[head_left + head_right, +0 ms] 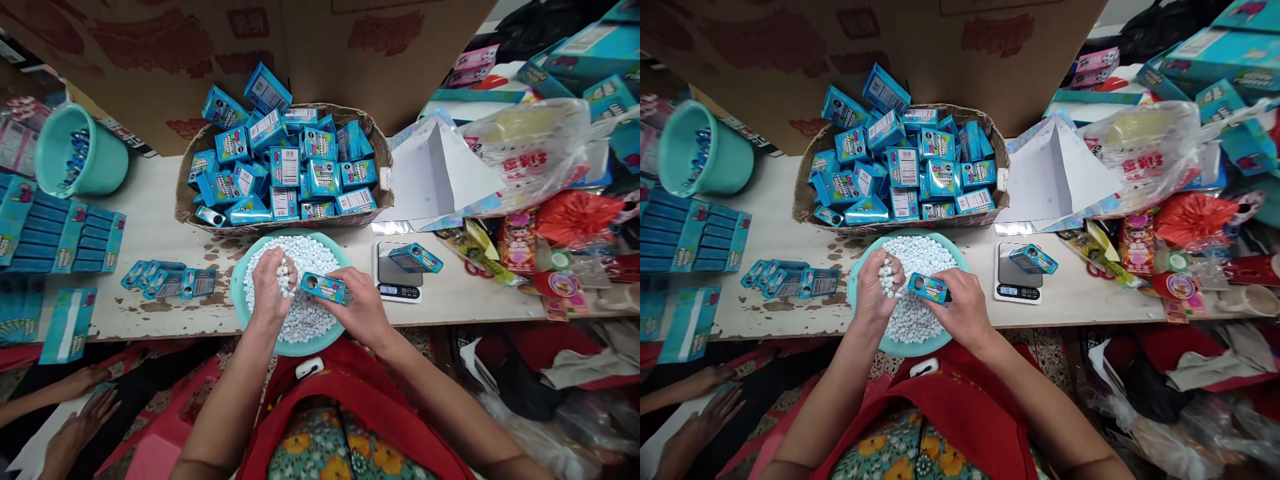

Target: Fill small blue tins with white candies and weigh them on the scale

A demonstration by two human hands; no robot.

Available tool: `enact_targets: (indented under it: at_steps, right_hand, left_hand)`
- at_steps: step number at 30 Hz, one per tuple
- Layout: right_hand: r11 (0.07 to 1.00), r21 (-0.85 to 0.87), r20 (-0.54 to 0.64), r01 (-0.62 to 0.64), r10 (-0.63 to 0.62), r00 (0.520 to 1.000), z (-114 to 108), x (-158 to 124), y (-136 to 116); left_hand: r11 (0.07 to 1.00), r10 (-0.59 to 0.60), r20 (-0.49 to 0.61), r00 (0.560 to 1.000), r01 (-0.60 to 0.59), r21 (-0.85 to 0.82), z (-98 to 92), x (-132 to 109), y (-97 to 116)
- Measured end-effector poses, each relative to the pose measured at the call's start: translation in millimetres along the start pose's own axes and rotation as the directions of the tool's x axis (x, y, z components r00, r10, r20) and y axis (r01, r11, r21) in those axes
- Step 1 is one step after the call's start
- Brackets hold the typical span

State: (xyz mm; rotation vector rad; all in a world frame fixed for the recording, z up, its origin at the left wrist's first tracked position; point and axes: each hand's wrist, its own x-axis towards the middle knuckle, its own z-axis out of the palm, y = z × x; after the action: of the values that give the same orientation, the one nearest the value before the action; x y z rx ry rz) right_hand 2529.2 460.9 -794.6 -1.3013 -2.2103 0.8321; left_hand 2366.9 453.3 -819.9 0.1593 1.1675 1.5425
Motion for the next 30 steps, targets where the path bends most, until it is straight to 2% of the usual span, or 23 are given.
enact_targets:
  at_steps: [3,5,8,17,24,30]
  right_hand:
    - [0.998,-0.044,0.061,0.039,-0.036,0.997,8,7,-9]
    - [0.997,-0.05,0.1,0.054,-0.049,0.994,12,11,-12]
    - [0.998,-0.046,0.12,0.05,-0.045,0.992,14,15,-15]
    - [1.0,0.001,0.1,0.016,-0.016,0.995,14,17,-16]
    - [0.994,0.091,0.088,-0.059,0.051,0.995,13,17,-12]
    - [0.99,0.137,0.049,-0.025,0.019,0.999,15,14,-11]
  left_hand:
    - [0.989,0.128,0.017,0.992,-0.126,-0.079,9.9,-12,9]
    - [0.974,0.218,-0.024,0.976,-0.219,-0.064,11.5,-15,7]
    - [0.959,0.277,-0.079,0.958,-0.281,-0.04,10.7,-15,3]
    - [0.953,0.303,-0.136,0.943,-0.299,0.05,18.1,-10,8]
    - [0.96,0.279,-0.095,0.956,-0.277,0.038,25.8,-15,9]
    - [0.934,0.355,-0.127,0.926,-0.347,0.079,26.3,-16,4]
